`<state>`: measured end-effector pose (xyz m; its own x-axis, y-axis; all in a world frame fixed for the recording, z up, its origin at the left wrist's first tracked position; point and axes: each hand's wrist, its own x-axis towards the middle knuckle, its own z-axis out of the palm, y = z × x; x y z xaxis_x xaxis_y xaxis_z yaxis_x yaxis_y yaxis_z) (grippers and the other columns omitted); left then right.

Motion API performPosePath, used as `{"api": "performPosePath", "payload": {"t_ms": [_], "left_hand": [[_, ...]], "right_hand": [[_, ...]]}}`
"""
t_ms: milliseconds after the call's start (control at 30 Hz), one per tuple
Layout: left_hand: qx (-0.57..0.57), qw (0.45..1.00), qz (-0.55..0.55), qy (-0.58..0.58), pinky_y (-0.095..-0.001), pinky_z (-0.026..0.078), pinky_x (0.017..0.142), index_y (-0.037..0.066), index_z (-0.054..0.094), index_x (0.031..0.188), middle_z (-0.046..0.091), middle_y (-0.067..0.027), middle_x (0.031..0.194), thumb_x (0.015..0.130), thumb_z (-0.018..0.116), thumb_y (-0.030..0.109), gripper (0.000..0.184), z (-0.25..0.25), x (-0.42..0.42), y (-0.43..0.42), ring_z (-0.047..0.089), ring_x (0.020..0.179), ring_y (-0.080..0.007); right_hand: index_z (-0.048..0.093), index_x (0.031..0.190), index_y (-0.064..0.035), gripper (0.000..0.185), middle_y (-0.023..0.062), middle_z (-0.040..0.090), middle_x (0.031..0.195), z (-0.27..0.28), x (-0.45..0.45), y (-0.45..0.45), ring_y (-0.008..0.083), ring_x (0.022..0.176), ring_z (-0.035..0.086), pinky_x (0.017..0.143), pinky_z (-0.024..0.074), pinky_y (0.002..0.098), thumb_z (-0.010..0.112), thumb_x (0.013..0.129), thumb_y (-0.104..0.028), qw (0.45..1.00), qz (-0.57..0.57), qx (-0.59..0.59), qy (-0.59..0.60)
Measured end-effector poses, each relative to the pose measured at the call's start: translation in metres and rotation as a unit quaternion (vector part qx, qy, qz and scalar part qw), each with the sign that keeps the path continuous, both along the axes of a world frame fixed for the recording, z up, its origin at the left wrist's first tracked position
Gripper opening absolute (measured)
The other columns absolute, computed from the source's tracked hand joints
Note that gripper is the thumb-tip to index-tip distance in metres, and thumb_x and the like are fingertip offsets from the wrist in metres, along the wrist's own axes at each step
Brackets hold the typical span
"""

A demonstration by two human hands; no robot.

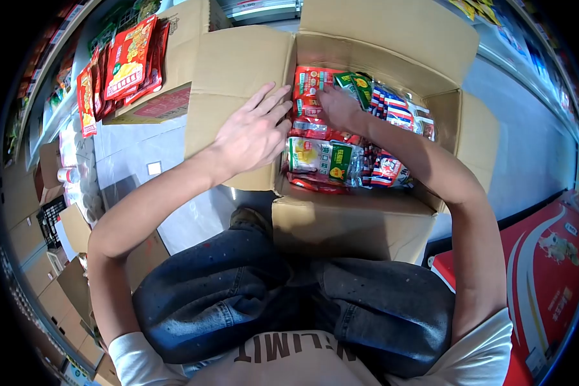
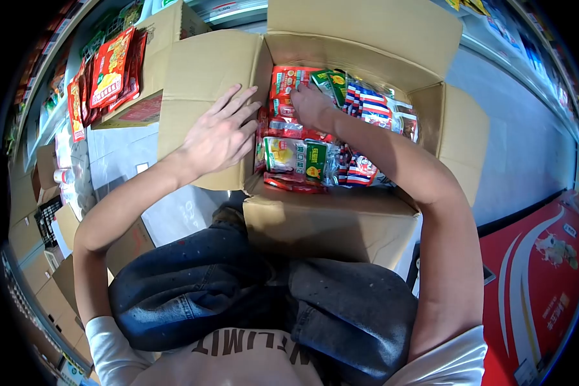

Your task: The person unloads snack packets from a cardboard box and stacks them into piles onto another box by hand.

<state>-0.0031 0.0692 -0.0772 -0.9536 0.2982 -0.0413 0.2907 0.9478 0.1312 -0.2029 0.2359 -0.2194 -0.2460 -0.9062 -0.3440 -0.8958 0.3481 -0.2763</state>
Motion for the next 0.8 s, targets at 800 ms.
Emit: {"api": "performPosePath", "payload": {"t_ms": [800], "left_hand": [[0.264, 0.938, 0.182, 0.129, -0.0483, 0.046, 0.11, -0.002, 0.067, 0.125, 0.06, -0.0233, 0.136, 0.084, 0.071, 0.01, 0.042, 0.01, 0.062, 0.013, 0.055, 0.132, -0.0396]], "right_hand": [[0.054, 0.103, -0.0048, 0.013, 0.0236, 0.067, 0.09, 0.129, -0.024, 0.004, 0.0452, 0.087, 0.068, 0.071, 0.0482, 0.0542, 0.061, 0.103, -0.016, 0.971, -0.084, -0.194, -0.11]]}}
